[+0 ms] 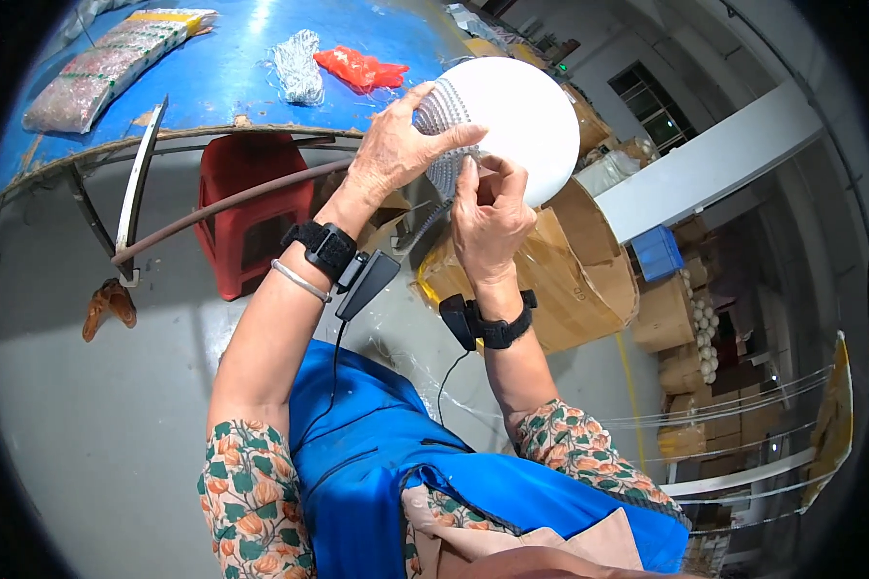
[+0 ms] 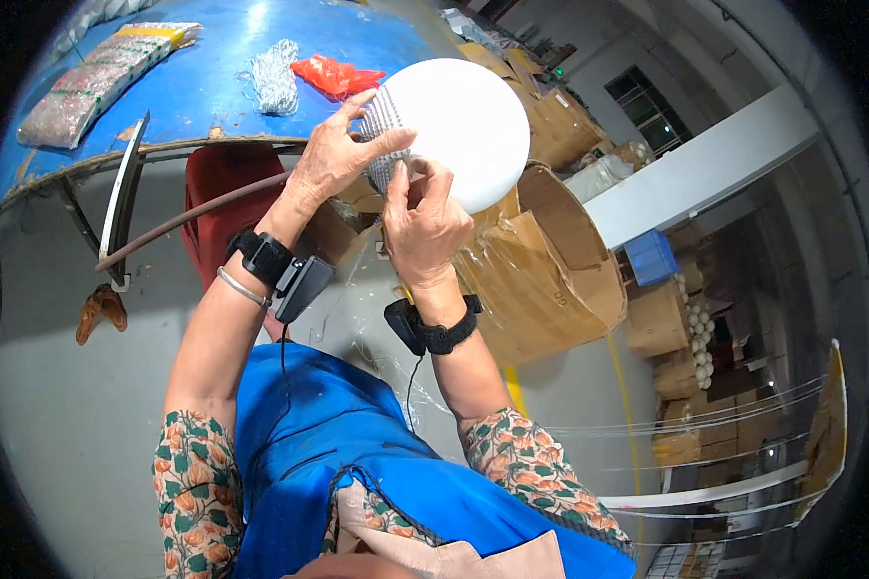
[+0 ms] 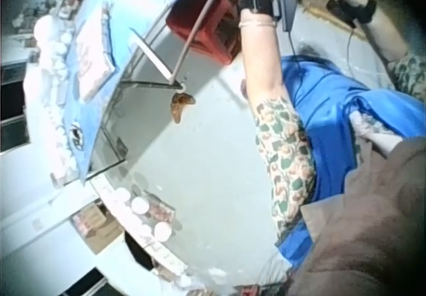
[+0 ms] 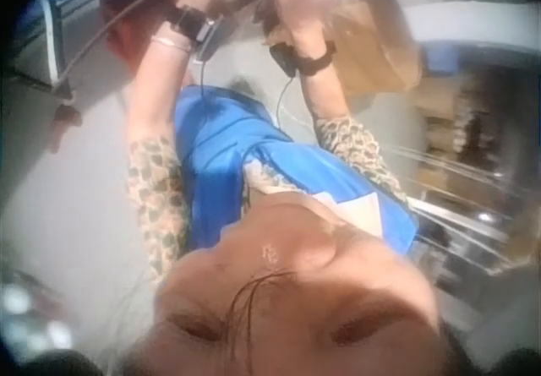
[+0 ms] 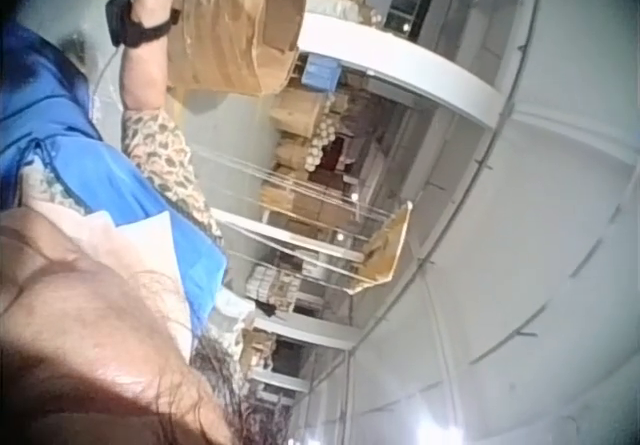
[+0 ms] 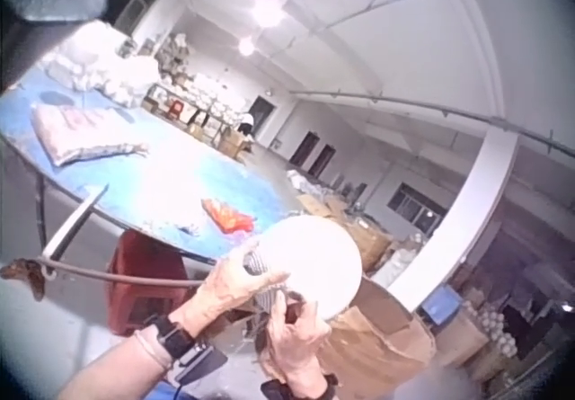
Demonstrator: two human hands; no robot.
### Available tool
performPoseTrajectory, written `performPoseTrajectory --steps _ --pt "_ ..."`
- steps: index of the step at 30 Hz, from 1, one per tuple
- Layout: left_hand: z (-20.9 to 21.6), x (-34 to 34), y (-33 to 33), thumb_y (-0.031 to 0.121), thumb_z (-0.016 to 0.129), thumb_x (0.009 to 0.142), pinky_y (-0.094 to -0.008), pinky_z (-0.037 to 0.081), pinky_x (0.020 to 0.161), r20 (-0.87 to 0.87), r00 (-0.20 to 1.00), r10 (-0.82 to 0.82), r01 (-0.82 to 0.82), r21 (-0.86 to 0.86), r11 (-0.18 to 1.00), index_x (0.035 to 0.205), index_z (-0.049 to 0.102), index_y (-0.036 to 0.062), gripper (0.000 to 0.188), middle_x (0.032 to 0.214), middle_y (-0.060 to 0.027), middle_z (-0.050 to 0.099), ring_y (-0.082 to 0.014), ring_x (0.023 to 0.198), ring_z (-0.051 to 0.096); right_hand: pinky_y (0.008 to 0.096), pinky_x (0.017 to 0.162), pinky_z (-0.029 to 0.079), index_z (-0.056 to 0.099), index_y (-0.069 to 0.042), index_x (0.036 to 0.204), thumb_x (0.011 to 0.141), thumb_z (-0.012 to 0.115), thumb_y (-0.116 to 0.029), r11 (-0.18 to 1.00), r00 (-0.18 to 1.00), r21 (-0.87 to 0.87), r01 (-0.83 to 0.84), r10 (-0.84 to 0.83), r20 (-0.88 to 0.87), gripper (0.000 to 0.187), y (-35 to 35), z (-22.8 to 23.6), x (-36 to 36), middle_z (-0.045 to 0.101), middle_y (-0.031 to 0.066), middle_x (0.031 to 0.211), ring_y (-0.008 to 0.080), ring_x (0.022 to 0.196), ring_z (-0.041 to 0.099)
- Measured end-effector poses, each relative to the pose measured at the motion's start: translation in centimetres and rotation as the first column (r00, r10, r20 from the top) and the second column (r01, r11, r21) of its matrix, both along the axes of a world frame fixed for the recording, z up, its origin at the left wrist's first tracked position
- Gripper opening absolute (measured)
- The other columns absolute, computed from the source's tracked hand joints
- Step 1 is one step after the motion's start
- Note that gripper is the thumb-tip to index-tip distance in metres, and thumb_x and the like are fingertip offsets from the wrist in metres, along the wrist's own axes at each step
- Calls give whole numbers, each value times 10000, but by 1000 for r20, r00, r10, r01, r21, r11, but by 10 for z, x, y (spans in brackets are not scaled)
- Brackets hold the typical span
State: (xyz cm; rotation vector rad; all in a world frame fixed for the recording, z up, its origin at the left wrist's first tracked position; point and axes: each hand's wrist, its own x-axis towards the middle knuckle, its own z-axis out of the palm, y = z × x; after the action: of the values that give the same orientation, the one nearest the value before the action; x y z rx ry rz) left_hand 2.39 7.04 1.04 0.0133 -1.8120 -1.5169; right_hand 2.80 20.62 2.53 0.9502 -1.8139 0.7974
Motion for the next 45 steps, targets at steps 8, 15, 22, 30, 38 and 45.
performPoseTrajectory --steps 8,15,22,30,38,45 --pt "-2 -1 2 625 696 534 -357 425 868 -21 999 24 -25 -20 1000 1177 430 -83 993 1086 -265 524 -322 1018 532 295 437 449 488 -48 833 761 607 -107 997 998 44 66 -66 8 150 0 1 0 560 44 526 189 456 582" --pt "-5 -5 4 612 707 530 -336 446 845 -29 1000 11 -10 7 1000 1158 447 -101 985 1059 -266 542 -306 986 556 312 438 449 483 -50 820 762 588 -100 994 996 71 82 -84 31 130 2 7 3 556 57 522 211 457 582" --pt "-6 -7 4 614 710 521 -326 452 837 -57 998 17 -17 -4 1000 1165 435 -115 1011 1060 -280 536 -301 982 561 346 451 450 475 -40 819 783 558 -113 994 992 92 59 -69 102 117 4 10 3 567 89 544 251 471 584" --pt "-5 -6 5 641 690 524 -333 468 804 -9 1000 11 -11 12 1000 1140 461 -115 1002 1025 -270 558 -311 938 581 338 443 445 482 -39 834 789 569 -106 993 994 100 61 -69 83 118 5 6 1 566 89 549 242 471 582" --pt "-5 -2 4 668 670 529 -358 383 922 14 999 43 -43 -40 998 1160 438 -111 1029 1132 -283 485 -332 1080 482 315 477 442 522 -9 892 753 622 -56 897 983 407 -173 180 22 178 33 -16 22 566 111 635 234 526 564" --pt "-1 -1 2 679 668 517 -371 343 960 7 1000 15 -15 2 1000 1201 390 -107 1078 1180 -305 433 -354 1130 430 256 560 448 549 33 886 824 580 -167 976 735 34 -215 139 664 212 65 -51 34 605 82 714 120 632 568"
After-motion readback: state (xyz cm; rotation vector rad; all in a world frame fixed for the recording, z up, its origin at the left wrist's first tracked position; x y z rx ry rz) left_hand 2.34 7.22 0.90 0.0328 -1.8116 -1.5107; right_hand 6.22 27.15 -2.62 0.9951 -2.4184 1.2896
